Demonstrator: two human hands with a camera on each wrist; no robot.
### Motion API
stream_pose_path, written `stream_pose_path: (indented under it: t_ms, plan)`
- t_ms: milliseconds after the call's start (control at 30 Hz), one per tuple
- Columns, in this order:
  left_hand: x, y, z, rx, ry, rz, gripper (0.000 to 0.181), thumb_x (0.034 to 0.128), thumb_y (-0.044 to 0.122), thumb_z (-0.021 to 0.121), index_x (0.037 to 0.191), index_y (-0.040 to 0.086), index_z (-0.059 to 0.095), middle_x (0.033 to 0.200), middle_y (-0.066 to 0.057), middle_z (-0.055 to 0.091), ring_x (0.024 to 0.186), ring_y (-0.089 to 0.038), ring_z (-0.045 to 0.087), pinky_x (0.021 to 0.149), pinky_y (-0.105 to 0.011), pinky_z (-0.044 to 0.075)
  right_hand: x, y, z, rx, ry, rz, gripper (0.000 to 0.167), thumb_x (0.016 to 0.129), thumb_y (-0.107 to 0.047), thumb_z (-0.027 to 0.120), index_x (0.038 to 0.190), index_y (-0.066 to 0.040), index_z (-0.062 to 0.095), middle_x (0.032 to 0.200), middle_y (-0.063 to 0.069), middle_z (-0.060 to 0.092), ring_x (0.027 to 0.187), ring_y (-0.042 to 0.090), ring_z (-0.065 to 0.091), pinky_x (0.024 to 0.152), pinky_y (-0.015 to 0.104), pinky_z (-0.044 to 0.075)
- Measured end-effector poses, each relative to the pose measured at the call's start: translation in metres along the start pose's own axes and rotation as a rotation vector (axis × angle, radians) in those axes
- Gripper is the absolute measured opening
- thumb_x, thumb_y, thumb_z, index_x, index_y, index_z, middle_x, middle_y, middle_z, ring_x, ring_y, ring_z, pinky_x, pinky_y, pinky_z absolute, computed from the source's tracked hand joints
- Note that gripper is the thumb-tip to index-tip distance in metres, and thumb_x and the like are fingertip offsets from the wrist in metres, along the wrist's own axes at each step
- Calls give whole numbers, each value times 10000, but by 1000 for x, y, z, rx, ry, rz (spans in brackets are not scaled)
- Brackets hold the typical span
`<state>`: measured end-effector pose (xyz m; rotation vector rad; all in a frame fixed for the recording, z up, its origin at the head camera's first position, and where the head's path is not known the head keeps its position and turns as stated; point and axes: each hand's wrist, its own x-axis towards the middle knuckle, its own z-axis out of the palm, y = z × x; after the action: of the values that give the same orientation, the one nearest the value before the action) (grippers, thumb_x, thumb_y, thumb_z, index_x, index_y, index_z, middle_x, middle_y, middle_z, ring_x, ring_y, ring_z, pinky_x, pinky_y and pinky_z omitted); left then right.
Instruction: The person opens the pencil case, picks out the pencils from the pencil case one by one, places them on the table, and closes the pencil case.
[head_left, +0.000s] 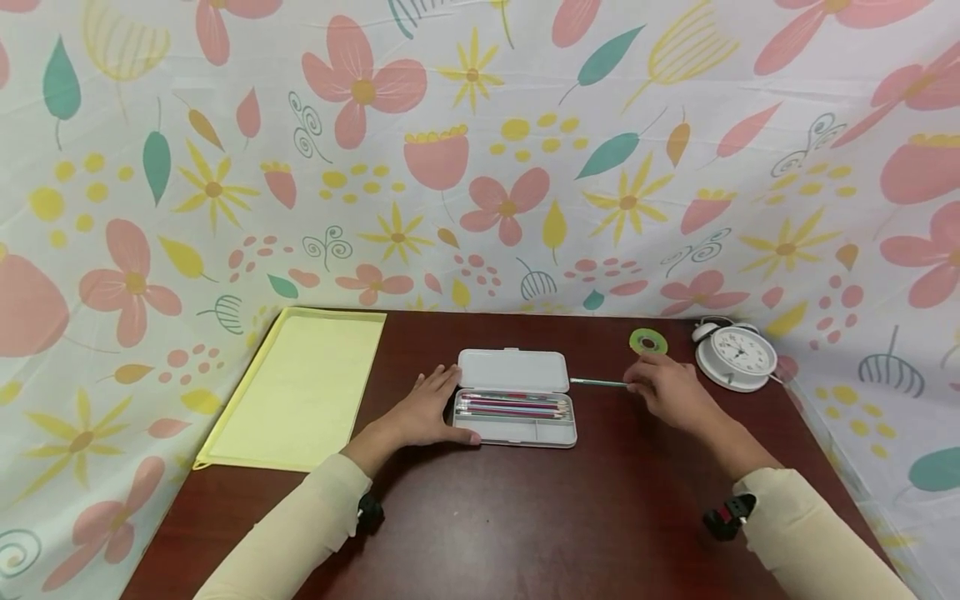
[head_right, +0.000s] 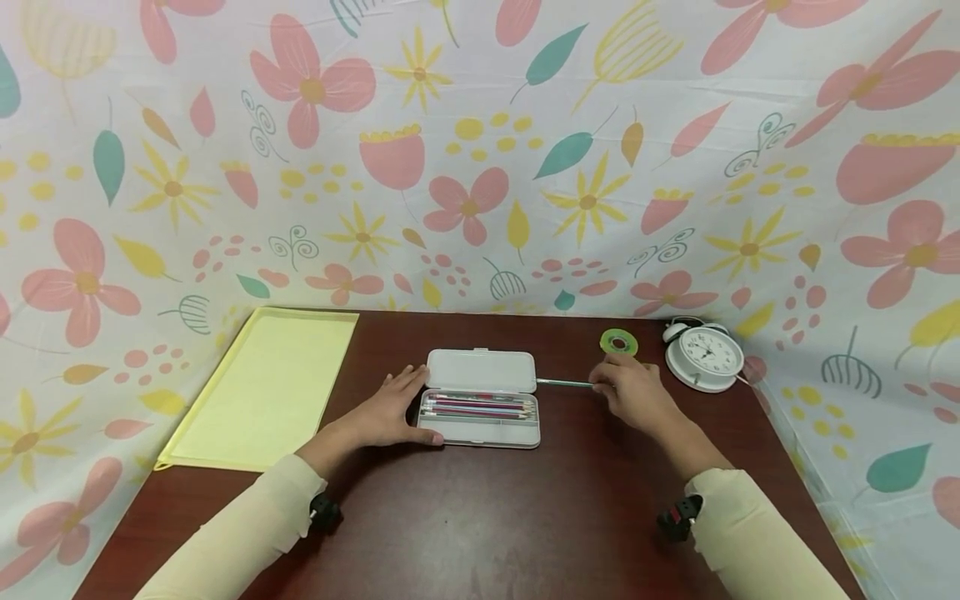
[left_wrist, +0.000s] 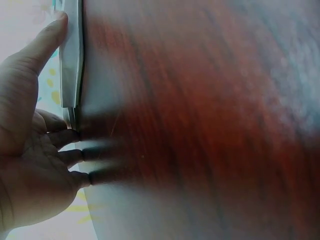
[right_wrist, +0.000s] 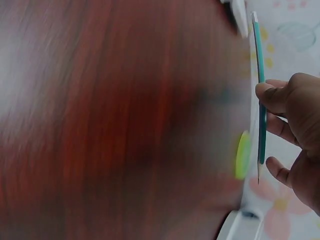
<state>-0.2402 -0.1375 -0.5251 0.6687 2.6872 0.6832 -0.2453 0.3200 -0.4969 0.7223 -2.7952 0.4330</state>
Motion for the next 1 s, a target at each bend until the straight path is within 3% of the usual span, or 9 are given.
stream_pose_path:
  t_ms: [200,533,1000]
  plan:
    - [-1,1,0,2,1,-6,1326,860,720,849,1771,34,172,1861,-146,188,1749,-384,94,1410,-622,95,-15,20,-1,-14,-57,65,115,983,-51,804,1022,-159,799,1051,41,719,998,294,693,798,674,481]
    - [-1,3,-2,-3,-3,-3,1323,863,707,856,1768,23,176,1856,-160,200,1747,-392,100,1407,-631,103,-25,32,10,16,-50,33,133,964,-4,800,1019,-126,804,1008,37,708,864,217,657,666,414,523]
    - [0,1,-1,0,-5,-3,1333,856,727,848,1773,37,170,1859,-147,198,1749,-385,101,1406,-633,101,-27,35,14,-13,-8,23,158,936,20,809,1016,-117,806,1023,64,719,914,288,701,654,499,543]
